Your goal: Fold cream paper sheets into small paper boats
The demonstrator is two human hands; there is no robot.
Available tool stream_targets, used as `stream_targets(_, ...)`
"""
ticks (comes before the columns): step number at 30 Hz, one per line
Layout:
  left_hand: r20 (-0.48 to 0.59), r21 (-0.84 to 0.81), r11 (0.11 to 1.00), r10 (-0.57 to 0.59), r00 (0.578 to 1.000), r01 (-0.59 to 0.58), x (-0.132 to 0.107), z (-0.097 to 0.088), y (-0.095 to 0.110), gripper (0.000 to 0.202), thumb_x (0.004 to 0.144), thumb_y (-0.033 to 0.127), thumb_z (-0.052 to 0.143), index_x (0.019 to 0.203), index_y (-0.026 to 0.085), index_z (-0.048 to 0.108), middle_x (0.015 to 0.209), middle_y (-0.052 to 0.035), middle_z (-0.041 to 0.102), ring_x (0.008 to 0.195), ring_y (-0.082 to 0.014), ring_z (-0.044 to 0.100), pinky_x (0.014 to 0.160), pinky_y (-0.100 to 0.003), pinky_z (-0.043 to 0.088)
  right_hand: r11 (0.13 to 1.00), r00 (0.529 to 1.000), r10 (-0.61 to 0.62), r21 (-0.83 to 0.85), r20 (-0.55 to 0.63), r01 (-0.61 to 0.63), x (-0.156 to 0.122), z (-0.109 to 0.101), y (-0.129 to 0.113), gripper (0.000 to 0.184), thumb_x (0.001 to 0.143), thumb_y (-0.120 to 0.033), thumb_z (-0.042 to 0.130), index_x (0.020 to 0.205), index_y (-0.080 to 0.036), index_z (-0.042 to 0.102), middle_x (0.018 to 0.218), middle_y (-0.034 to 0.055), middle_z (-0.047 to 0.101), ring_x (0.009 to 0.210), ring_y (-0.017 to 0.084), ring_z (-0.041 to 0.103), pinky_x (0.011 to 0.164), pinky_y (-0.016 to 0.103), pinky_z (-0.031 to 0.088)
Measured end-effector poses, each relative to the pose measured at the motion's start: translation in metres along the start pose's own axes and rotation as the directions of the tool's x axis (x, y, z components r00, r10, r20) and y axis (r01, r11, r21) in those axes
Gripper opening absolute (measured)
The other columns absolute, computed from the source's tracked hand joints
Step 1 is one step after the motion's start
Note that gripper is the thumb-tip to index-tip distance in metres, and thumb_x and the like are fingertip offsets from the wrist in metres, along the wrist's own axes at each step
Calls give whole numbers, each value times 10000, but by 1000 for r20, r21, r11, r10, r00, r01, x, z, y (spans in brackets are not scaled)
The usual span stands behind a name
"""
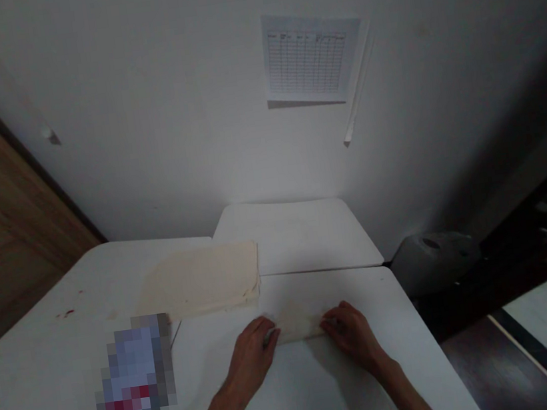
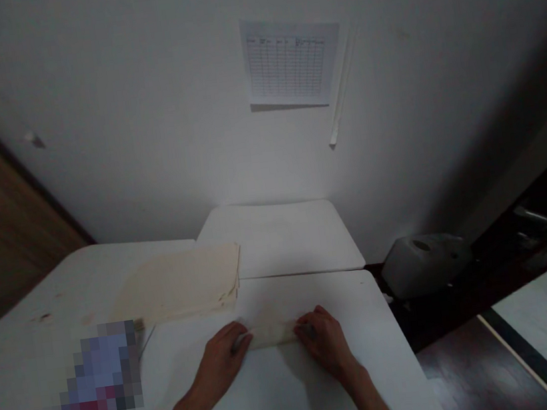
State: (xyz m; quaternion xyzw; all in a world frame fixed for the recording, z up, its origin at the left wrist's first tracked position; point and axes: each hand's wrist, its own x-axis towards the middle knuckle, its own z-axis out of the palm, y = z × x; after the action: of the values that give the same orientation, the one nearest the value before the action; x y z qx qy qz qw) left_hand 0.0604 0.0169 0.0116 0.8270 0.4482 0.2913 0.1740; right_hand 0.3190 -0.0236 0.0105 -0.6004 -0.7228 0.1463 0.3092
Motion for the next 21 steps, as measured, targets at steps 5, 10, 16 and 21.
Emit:
stream_targets(5,-22,51,999,-2,1000,3,-1,6,-3,196,940,272,436,858,203,601,877,-51,628,843,-208,610,804,-350,504,997,997,70,-22,13,-70,3,1,-5,135,866,-259,569,951,-232,670,881,46,676,849,202,602,789,316,467)
stream_targets(10,-46,91,996,19,999,-15,-4,9,-3,187,936,267,436,894,190,602,915,-71,608,868,-223,593,792,-368,515,998,998,55,-23,-27,-56,-2,4,-5,308,855,-218,574,1163,-232,589,940,47,649,862,198,604,796,317,482)
stream_targets(16,-82,105,992,83,993,-75,-5,11,-4,151,936,250,452,924,187,589,920,-73,588,882,-226,577,815,-383,505,958,976,-172,-254,-130,135,-11,14,-13,299,887,-128,506,1145,-249,597,1120,74,614,1014,242,547,906,411,436)
stream_targets(21,-91,103,992,87,992,-77,-4,12,-5,124,926,230,465,922,188,581,923,-76,579,889,-232,568,808,-388,507,887,925,-379,-278,20,369,-18,29,-41,309,892,-80,470,1116,-232,619,1164,79,621,1006,238,550,875,399,449)
